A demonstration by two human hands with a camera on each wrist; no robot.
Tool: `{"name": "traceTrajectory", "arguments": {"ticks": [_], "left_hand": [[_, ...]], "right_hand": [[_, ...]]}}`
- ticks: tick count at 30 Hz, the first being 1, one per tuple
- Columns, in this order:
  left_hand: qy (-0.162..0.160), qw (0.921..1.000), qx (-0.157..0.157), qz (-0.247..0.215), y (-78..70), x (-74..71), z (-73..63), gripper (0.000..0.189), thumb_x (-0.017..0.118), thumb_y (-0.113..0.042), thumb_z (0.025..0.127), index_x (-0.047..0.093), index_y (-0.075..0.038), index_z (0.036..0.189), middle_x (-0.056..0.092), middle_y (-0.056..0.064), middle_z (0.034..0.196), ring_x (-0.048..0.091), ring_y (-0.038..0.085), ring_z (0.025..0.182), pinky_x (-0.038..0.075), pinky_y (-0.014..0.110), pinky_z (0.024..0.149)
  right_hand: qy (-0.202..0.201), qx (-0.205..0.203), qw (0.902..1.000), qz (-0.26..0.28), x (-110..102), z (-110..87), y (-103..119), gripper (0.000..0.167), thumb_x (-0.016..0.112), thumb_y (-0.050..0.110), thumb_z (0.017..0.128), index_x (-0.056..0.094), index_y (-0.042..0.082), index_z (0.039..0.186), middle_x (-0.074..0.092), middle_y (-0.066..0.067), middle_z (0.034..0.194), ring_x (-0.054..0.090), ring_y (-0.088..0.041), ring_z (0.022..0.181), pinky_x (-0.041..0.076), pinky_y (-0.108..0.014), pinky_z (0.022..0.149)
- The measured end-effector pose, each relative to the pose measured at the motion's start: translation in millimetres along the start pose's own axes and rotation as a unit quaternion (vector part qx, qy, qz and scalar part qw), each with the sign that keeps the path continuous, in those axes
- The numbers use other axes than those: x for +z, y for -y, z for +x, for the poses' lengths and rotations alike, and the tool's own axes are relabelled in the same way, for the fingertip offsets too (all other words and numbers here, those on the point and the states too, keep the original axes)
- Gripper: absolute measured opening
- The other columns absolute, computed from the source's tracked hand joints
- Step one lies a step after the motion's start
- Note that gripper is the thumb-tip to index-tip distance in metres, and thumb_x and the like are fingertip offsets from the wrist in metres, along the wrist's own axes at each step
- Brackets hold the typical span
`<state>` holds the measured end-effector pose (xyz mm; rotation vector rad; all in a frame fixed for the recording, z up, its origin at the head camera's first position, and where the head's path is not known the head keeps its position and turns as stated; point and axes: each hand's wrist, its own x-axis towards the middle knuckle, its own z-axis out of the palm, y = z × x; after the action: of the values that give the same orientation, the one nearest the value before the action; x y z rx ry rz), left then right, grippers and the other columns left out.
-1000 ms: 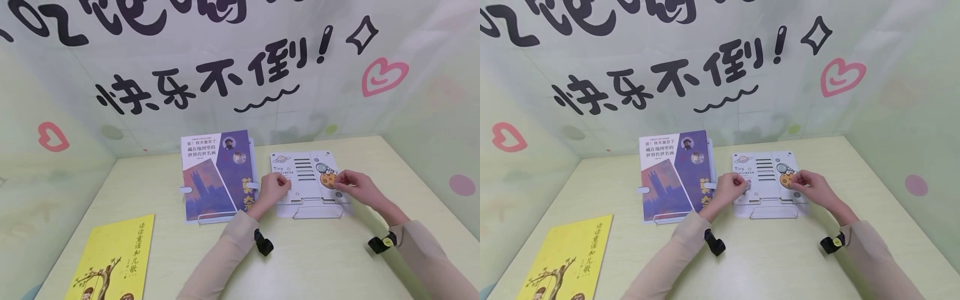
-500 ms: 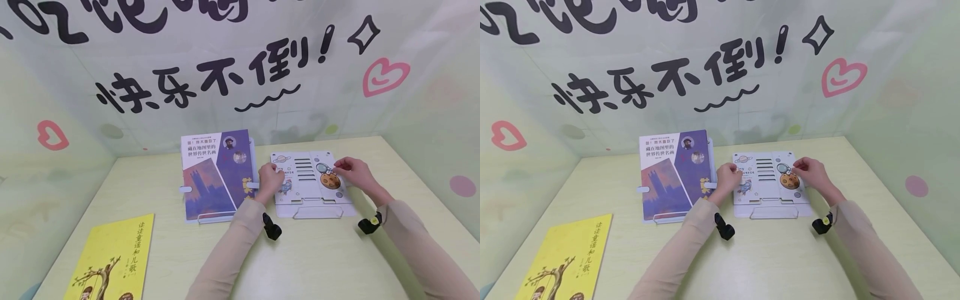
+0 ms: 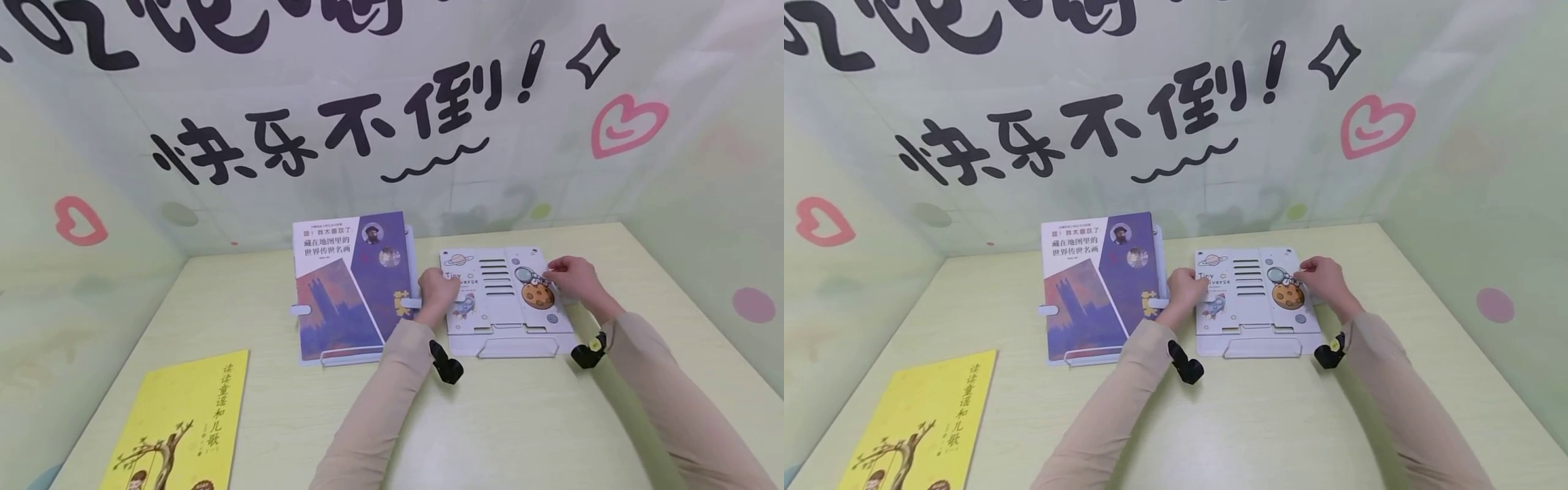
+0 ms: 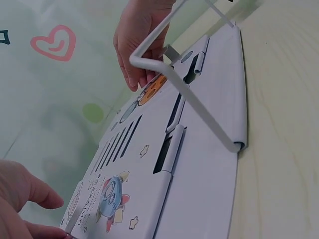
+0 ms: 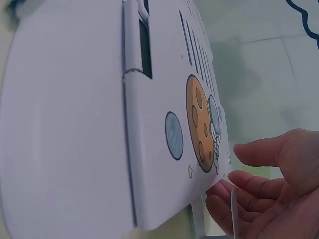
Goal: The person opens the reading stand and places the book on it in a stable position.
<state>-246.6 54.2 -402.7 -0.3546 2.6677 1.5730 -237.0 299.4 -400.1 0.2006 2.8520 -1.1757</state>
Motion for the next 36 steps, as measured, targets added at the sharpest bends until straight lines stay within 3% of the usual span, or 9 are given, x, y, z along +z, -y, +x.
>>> {"name": "traceTrajectory", "arguments": {"ticks": [6, 9, 13, 18, 22, 25, 29, 36], "left_hand": [[0.001, 0.9991, -0.034, -0.027, 0.8, 1.0, 2.0, 0.042, 0.064, -0.006, 0.079, 0.058, 0.007, 0.118, 0.058, 0.022, 0.12, 0.052, 0.03, 0.116, 0.04, 0.035, 0.101], [0.0, 0.998, -0.044, -0.045, 0.9, 1.6, 3.1, 0.043, 0.062, -0.005, 0.079, 0.057, 0.006, 0.121, 0.057, 0.021, 0.123, 0.051, 0.029, 0.118, 0.038, 0.035, 0.103], [-0.004, 0.9966, -0.054, -0.062, -0.2, 1.6, 4.2, 0.043, 0.061, -0.004, 0.079, 0.058, 0.005, 0.121, 0.057, 0.02, 0.122, 0.051, 0.028, 0.117, 0.037, 0.035, 0.104], [-0.006, 0.9947, -0.056, -0.086, -2.6, 0.2, 5.0, 0.03, 0.059, -0.001, 0.078, 0.065, 0.004, 0.107, 0.064, 0.018, 0.104, 0.058, 0.028, 0.101, 0.045, 0.036, 0.093], [-0.02, 0.9922, -0.044, -0.114, -4.6, 0.9, 6.0, 0.032, 0.058, 0.002, 0.078, 0.066, 0.002, 0.109, 0.064, 0.014, 0.102, 0.058, 0.024, 0.099, 0.045, 0.033, 0.091], [-0.037, 0.9886, -0.034, -0.142, -7.0, 2.0, 6.7, 0.036, 0.059, 0.004, 0.078, 0.064, 0.001, 0.114, 0.064, 0.011, 0.103, 0.057, 0.022, 0.1, 0.046, 0.031, 0.091], [-0.055, 0.9824, -0.028, -0.176, -10.8, 2.9, 6.4, 0.03, 0.06, 0.006, 0.078, 0.066, 0.002, 0.106, 0.063, 0.008, 0.091, 0.058, 0.019, 0.088, 0.049, 0.028, 0.081], [-0.071, 0.9749, -0.014, -0.211, -15.8, 2.1, 5.1, 0.016, 0.063, 0.004, 0.081, 0.067, -0.002, 0.095, 0.061, 0.005, 0.083, 0.057, 0.015, 0.077, 0.05, 0.026, 0.073]], "right_hand": [[0.019, 0.024, 0.9995, 0.002, 1, 7.8, 3, 0.044, 0.053, 0.011, 0.091, 0.046, -0.016, 0.125, 0.051, -0.035, 0.118, 0.055, -0.037, 0.099, 0.051, -0.037, 0.081], [0.029, 0.054, 0.9981, 0.01, 1, 10.4, 6, 0.047, 0.05, 0.012, 0.092, 0.041, -0.017, 0.128, 0.047, -0.036, 0.123, 0.053, -0.039, 0.105, 0.048, -0.043, 0.089], [0.032, 0.078, 0.9963, 0.019, 0, 12.7, 9, 0.047, 0.05, 0.013, 0.093, 0.042, -0.016, 0.128, 0.047, -0.035, 0.122, 0.054, -0.037, 0.104, 0.049, -0.04, 0.087], [0.016, 0.082, 0.9956, 0.042, -2, 10.2, 12, 0.045, 0.05, 0.013, 0.092, 0.044, -0.015, 0.127, 0.049, -0.032, 0.119, 0.054, -0.035, 0.102, 0.049, -0.038, 0.084], [-0.013, 0.094, 0.9922, 0.08, -5, 7.6, 11, 0.043, 0.049, 0.013, 0.093, 0.046, -0.012, 0.127, 0.05, -0.028, 0.119, 0.051, -0.032, 0.101, 0.047, -0.03, 0.077], [-0.037, 0.107, 0.9865, 0.119, -8, 5.7, 10, 0.041, 0.048, 0.014, 0.094, 0.046, -0.01, 0.127, 0.05, -0.026, 0.12, 0.05, -0.029, 0.099, 0.044, -0.024, 0.073], [-0.062, 0.12, 0.9785, 0.156, -14, 0.8, 10, 0.041, 0.048, 0.018, 0.096, 0.047, -0.007, 0.129, 0.053, -0.021, 0.118, 0.052, -0.022, 0.093, 0.045, -0.021, 0.071], [-0.056, 0.066, 0.9811, 0.173, -26, -10.8, 5, 0.048, 0.05, 0.031, 0.096, 0.046, -0.006, 0.127, 0.055, -0.008, 0.106, 0.053, -0.01, 0.084, 0.047, -0.02, 0.077]]}}
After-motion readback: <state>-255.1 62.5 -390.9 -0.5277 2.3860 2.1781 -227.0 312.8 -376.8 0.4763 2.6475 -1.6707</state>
